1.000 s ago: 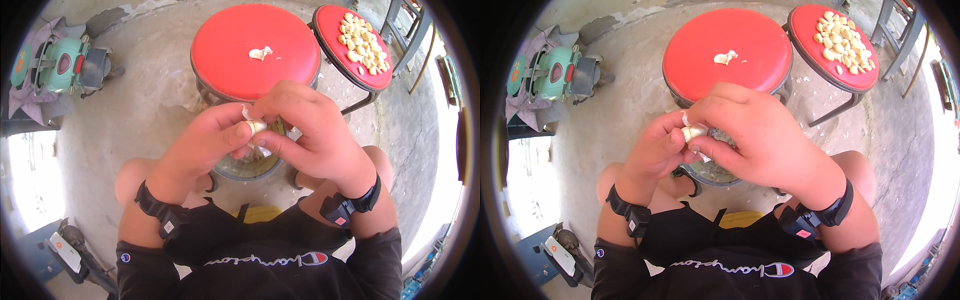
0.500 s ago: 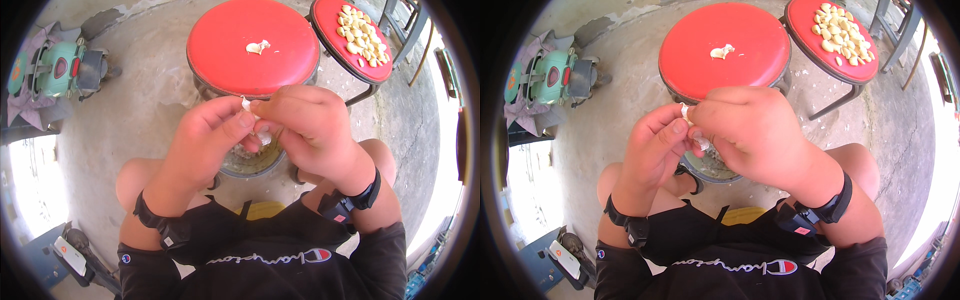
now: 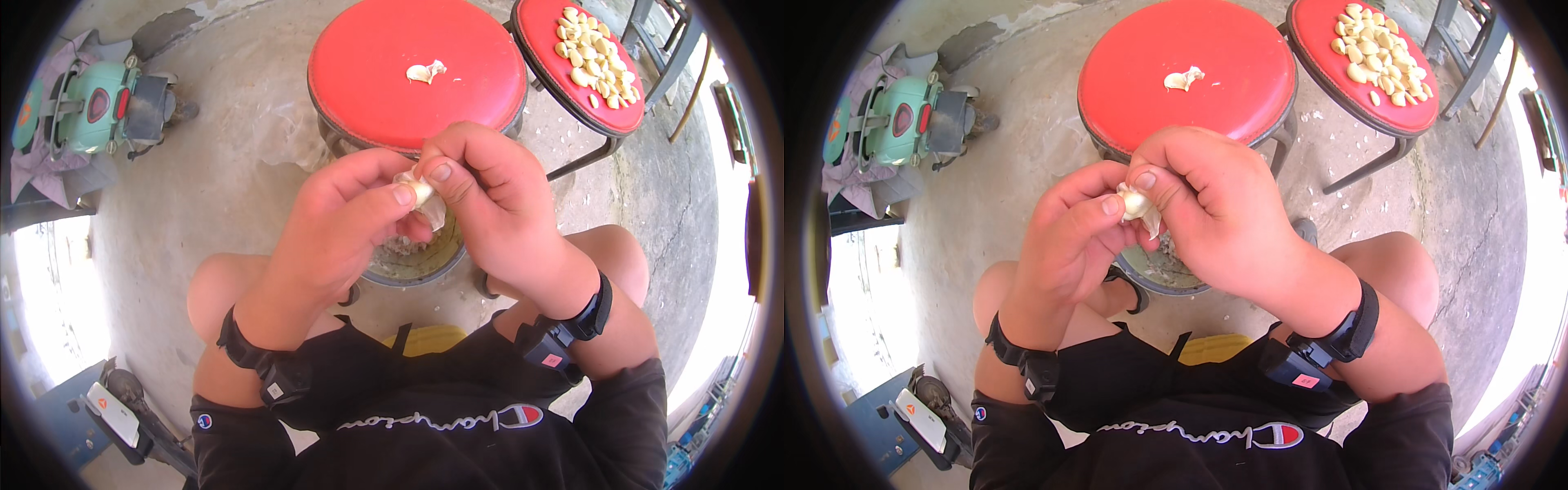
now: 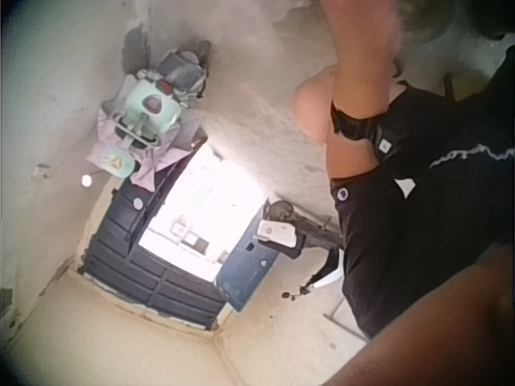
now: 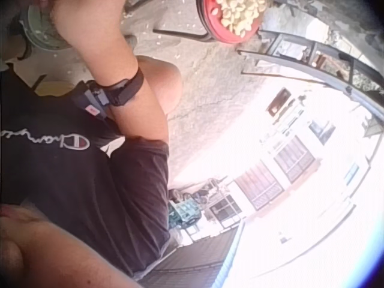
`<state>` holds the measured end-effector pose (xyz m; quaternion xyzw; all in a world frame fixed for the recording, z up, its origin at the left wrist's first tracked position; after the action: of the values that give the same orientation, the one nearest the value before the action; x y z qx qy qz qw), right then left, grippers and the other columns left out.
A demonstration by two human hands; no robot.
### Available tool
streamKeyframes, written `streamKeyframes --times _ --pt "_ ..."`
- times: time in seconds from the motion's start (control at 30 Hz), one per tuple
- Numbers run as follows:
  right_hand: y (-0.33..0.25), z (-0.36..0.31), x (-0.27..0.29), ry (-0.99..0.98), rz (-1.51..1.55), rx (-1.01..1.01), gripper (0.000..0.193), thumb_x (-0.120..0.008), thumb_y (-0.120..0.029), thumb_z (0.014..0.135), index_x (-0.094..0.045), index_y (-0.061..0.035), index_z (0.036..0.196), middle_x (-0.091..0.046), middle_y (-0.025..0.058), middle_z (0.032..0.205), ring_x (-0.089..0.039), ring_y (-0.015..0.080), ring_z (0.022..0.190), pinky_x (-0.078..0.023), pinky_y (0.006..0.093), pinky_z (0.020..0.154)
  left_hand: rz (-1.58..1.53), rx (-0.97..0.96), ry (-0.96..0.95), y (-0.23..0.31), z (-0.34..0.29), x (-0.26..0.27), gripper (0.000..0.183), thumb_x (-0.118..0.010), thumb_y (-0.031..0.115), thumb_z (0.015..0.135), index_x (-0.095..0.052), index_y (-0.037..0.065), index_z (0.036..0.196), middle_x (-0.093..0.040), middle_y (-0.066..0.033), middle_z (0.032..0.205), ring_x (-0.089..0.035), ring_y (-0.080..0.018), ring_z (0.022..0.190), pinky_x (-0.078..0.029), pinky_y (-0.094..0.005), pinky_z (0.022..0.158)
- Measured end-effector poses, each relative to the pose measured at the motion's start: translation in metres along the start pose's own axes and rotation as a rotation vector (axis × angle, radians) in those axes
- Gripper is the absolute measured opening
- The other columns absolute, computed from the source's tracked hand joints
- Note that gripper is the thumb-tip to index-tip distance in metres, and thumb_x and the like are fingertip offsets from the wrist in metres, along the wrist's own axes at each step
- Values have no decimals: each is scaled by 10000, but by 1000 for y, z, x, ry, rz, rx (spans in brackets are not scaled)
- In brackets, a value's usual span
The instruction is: The person peels individual garlic cloves by hand, placing the peeled cloves on a red stool and discarding the skins into a plastic bucket.
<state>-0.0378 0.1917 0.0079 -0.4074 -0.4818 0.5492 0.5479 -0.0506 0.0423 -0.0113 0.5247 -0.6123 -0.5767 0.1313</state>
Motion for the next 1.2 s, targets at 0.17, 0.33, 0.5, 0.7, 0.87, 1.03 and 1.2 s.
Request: streamKeyframes --times 0.17,0.33,0.5,0.7,0.87,1.03,1.2 --pt "2 3 11 28 76 123 49 -618 -2 915 -639 -19 956 -625 75 801 -627 215 703 -489 319 605 35 -53 -1 9 -2 0 328 -555 148 965 -575 -71 1208 -663 -129 1030 -651 -222 890 -529 -347 805" --pt "-23 8 16 -126 -284 294 83 -684 -4 853 -651 -24 926 -592 55 773 -603 192 680 -471 297 583 82 -71 20 8 -1 1 344 -595 113 934 -571 -79 1218 -666 -129 1040 -656 -210 902 -532 -340 822" --pt "-16 6 16 -61 -237 173 58 -684 6 841 -649 -30 870 -587 60 764 -573 159 618 -446 282 551 149 -123 -2 6 -1 0 387 -640 121 896 -574 -78 1220 -671 -135 1052 -661 -206 925 -532 -330 855" --pt "5 8 20 62 -181 -2 42 -672 -29 871 -635 -16 857 -578 69 754 -546 138 601 -435 286 547 155 -160 -16 5 0 1 482 -652 132 875 -525 -79 1289 -675 -172 1044 -667 -227 940 -535 -338 862" --pt "15 8 27 64 -102 -125 82 -701 -70 867 -649 -25 910 -580 82 802 -565 169 696 -455 309 617 89 -146 -68 6 5 5 544 -617 191 896 -464 -73 1347 -666 -184 1056 -660 -235 927 -540 -361 847" --pt "-28 8 19 -116 -373 368 252 -736 -50 821 -674 -22 1063 -591 74 997 -595 172 886 -484 307 769 36 -124 -32 8 4 6 467 -595 221 915 -510 -67 1273 -653 -155 1029 -647 -224 864 -546 -364 776" --pt "-28 3 12 -201 -384 444 264 -762 35 738 -698 -35 985 -628 91 936 -639 223 826 -517 327 698 96 1 -82 4 3 7 376 -589 222 932 -570 -67 1173 -649 -128 987 -647 -212 816 -548 -349 726"
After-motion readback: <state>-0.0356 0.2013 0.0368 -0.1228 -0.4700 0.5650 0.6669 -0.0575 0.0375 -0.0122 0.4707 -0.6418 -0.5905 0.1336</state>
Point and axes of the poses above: each hand's wrist, its own z-axis towards the middle knuckle, its own x-axis out of the back of the hand, y = z × x, the point moved 5 cm from there along z, towards the middle knuckle
